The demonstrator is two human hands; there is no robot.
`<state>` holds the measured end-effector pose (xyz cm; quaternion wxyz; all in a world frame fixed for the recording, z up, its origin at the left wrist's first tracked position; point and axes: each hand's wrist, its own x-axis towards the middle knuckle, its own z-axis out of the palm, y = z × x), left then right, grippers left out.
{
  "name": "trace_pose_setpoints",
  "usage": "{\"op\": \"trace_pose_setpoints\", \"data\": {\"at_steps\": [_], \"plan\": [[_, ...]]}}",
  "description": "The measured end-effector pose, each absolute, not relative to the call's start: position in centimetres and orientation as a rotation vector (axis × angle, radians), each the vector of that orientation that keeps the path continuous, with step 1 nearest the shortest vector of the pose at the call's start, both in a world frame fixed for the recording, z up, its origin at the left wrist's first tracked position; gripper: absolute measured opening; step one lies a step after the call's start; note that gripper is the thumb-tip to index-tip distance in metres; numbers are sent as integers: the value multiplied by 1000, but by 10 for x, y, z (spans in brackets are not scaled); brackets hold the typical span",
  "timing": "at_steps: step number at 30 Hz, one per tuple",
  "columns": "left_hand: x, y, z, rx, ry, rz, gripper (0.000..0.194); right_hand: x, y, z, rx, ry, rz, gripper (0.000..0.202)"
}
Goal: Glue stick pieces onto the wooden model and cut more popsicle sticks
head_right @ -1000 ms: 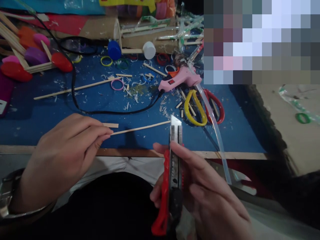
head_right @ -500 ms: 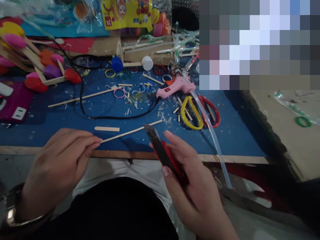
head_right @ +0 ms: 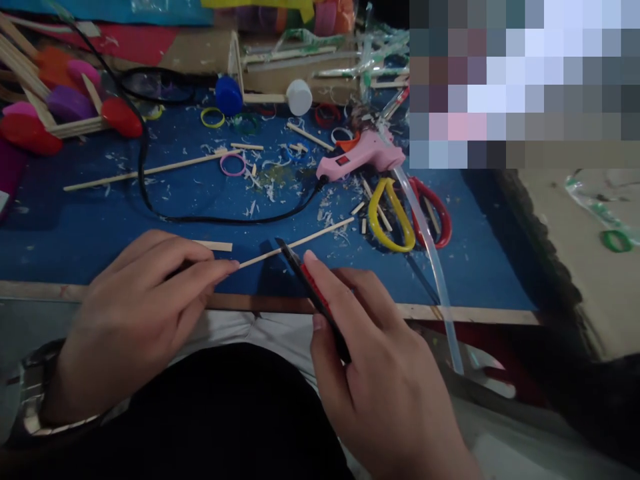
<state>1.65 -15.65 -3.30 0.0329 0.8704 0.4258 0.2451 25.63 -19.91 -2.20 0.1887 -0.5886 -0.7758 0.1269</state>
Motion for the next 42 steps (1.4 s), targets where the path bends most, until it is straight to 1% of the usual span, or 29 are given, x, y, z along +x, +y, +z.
{"op": "trace_pose_setpoints", "data": {"at_steps": [6,12,18,24,37,42], "plan": [[16,-152,-33,2622,1284,767,28,258,-201,-19,-1676,-2181,301,52],[17,-151,-33,2589,1274,761,33,253,-203,-15,-1615,-2236,465,53],[18,-153,-33,2563,1291,763,27,251,-205,-16,-1603,-2249,510,54],[19,-153,-33,2548,1320,742,27,246,-206,-14,-1594,-2271,477,57],[20,-155,-33,2530,1365,733,22,240,-214,-19,-1586,-2246,524,53],[20,-154,-34,2533,1354,763,19,235,-215,-18,-1631,-2242,567,58]]}}
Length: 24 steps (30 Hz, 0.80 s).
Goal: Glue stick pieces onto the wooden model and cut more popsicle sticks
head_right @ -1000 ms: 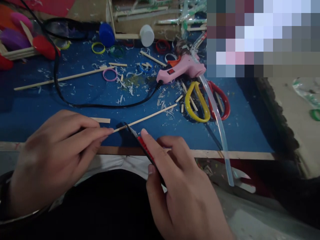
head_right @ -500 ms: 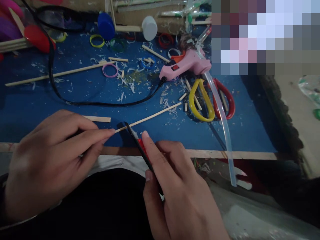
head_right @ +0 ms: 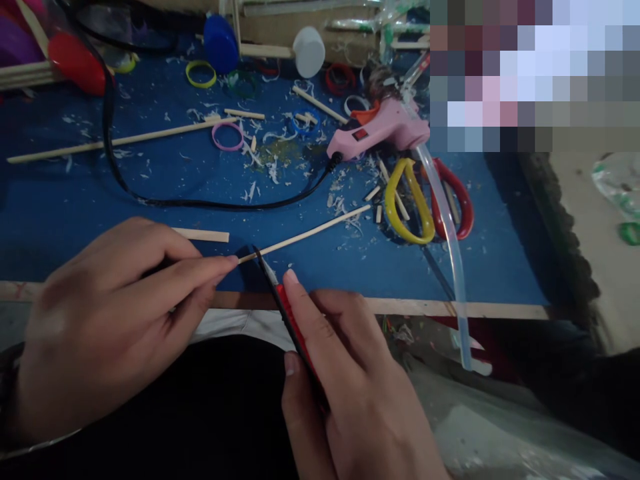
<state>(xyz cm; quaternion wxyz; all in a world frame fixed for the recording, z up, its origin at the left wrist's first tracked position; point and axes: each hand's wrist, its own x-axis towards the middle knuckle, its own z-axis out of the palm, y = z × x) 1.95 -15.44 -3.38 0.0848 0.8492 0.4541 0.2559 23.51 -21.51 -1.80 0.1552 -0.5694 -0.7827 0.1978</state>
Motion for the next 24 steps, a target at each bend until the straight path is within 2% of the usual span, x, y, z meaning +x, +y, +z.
{"op": "trace_pose_setpoints", "data": {"at_steps": [14,18,21,24], "plan": [[19,-154,-35,2552,1371,726,23,231,-219,-16,-1643,-2261,576,62],[22,-161,-38,2627,1375,701,13,230,-218,-16,-1665,-2273,556,61],[23,-169,-44,2745,1382,703,34,230,-218,-16,-1662,-2286,526,60],[23,-175,-52,2847,1377,689,41,229,-219,-16,-1660,-2300,512,59]]}}
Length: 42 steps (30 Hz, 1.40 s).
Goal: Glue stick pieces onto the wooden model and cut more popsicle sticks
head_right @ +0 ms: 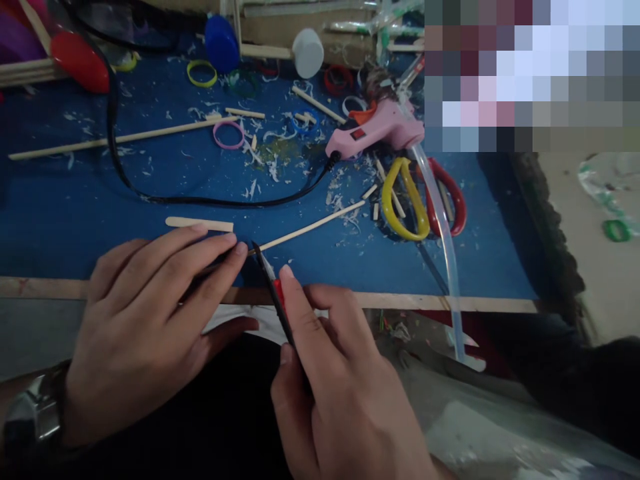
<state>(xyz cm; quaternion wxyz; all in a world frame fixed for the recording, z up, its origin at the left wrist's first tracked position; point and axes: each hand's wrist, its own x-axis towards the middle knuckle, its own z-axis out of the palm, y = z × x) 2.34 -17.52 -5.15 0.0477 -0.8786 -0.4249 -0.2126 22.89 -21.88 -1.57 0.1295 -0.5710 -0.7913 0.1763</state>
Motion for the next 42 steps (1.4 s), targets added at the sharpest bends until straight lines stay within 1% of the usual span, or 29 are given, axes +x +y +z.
{"op": "trace_pose_setpoints", "data": {"at_steps": [11,20,24,35,39,42], "plan": [[22,-172,-59,-2562,-1076,-565,40,229,-222,-15,-1617,-2318,467,57],[22,-172,-64,-2511,-1060,-611,36,220,-215,-15,-1642,-2323,427,57],[21,-170,-65,-2485,-1038,-625,35,218,-215,-15,-1669,-2357,356,58],[19,-169,-70,-2442,-977,-684,34,210,-220,-11,-1784,-2503,2,59],[19,-169,-69,-2449,-970,-674,34,207,-218,-11,-1792,-2502,-13,60],[19,-170,-67,-2443,-973,-666,33,213,-221,-10,-1769,-2522,41,66]]}}
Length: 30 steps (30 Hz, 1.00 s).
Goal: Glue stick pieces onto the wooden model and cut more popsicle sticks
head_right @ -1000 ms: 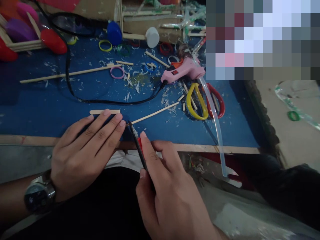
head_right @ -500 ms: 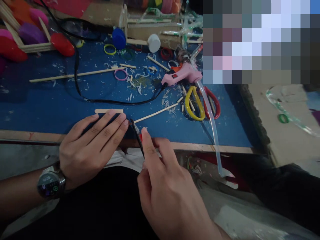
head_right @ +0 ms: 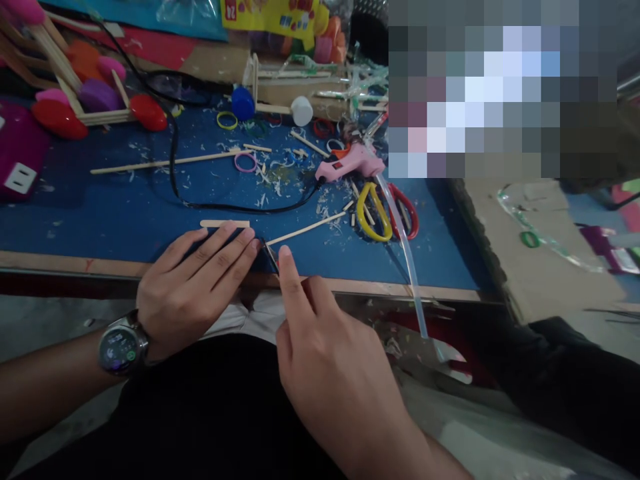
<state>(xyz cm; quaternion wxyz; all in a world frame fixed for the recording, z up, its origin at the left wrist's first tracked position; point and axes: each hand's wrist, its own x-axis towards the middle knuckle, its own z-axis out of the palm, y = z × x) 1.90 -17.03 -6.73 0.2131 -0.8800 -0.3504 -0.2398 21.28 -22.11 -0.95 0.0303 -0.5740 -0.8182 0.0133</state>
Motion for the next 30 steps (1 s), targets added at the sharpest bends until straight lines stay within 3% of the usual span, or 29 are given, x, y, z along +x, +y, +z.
{"op": "trace_pose_setpoints", "data": {"at_steps": [6,14,30], "plan": [[20,-172,-68,-2429,-998,-708,32,238,-228,-10,-1487,-2650,235,83],[20,-173,-70,-2414,-1015,-744,32,249,-220,-10,-1575,-2547,507,66],[19,-174,-71,-2427,-1024,-767,33,250,-217,-13,-1463,-2485,677,65]]}}
